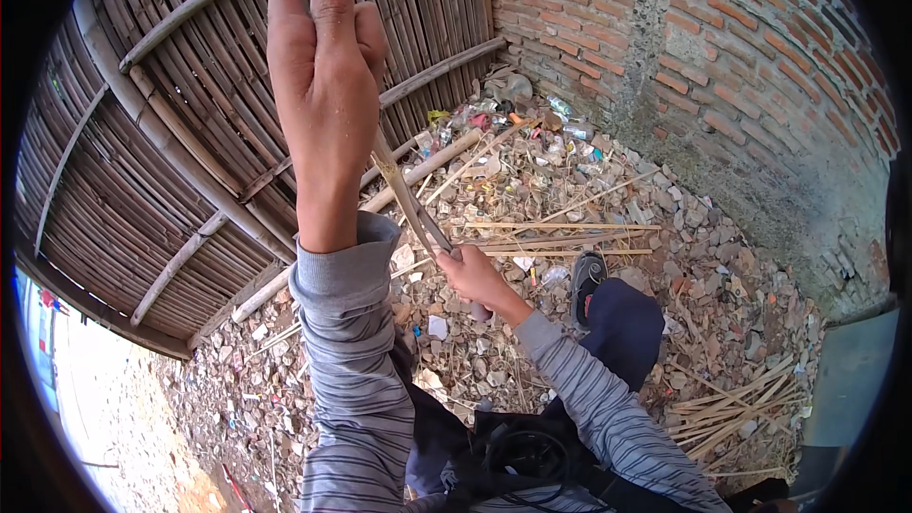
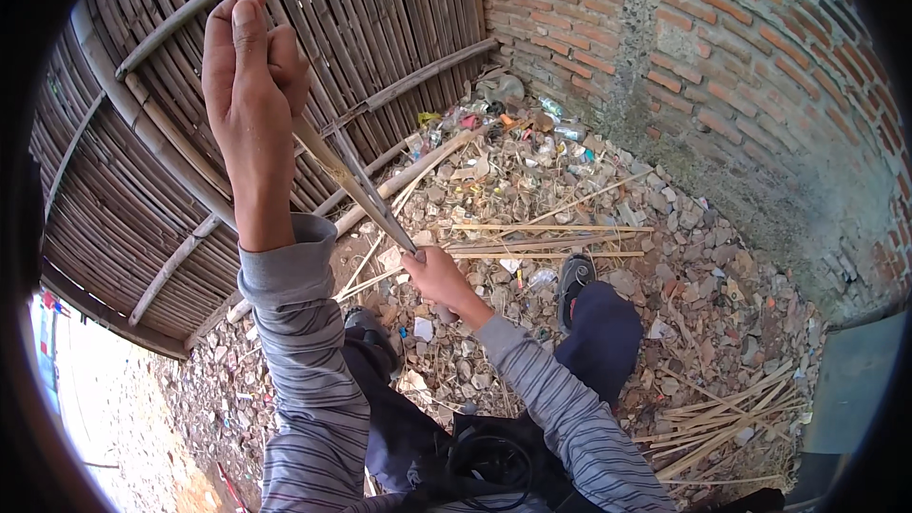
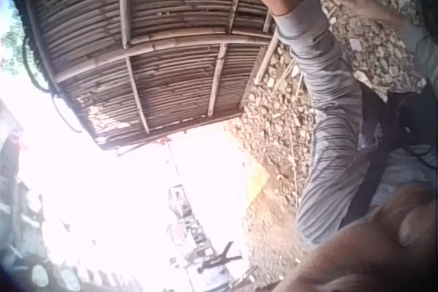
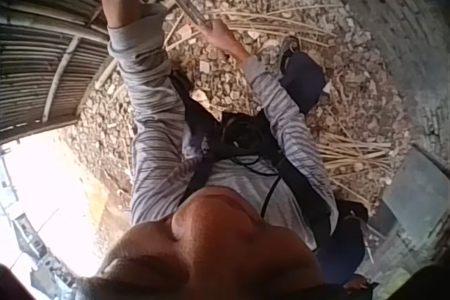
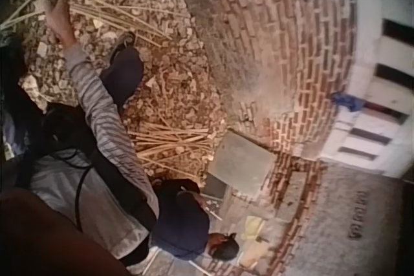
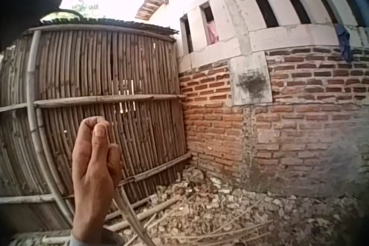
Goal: The person trims and splits bamboo strips using a machete, shaving off layers and scraping the wood along its length.
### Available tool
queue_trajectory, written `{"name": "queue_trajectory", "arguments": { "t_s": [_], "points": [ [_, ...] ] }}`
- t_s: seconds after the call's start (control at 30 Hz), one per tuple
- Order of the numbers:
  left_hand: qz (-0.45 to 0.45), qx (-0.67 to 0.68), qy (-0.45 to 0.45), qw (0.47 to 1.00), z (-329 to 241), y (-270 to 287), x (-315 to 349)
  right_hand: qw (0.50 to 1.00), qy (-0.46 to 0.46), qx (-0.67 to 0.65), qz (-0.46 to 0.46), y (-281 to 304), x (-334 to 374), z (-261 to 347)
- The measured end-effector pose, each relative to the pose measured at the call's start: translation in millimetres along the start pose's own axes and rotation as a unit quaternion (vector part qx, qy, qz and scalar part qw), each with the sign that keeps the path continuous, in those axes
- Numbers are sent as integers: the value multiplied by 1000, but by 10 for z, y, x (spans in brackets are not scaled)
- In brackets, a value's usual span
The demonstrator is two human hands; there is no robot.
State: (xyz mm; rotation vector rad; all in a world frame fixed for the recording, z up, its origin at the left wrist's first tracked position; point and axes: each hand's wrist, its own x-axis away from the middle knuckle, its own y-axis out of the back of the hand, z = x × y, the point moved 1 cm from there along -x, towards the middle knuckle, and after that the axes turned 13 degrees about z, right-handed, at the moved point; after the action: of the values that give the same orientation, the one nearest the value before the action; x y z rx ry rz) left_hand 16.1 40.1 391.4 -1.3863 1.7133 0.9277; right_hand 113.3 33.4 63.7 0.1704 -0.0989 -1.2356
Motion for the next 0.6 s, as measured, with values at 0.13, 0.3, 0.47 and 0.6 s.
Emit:
{"name": "queue_trajectory", "arguments": {
  "t_s": [0.13, 0.3, 0.47, 0.6],
  "points": [
    [35, 28, 15, 999, -62, 94, 57, 992, -62, -111, 4, -200, -11, -339],
    [42, 52, 53, 996, -179, 118, 101, 954, -117, -271, 51, -218, 5, -291],
    [44, 12, 197, 979, -241, 150, 249, 996, -49, -70, -8, -313, 43, -213],
    [41, 20, 225, 973, -168, 296, 355, 992, 28, 91, -79, -393, 68, -110]
  ]
}}
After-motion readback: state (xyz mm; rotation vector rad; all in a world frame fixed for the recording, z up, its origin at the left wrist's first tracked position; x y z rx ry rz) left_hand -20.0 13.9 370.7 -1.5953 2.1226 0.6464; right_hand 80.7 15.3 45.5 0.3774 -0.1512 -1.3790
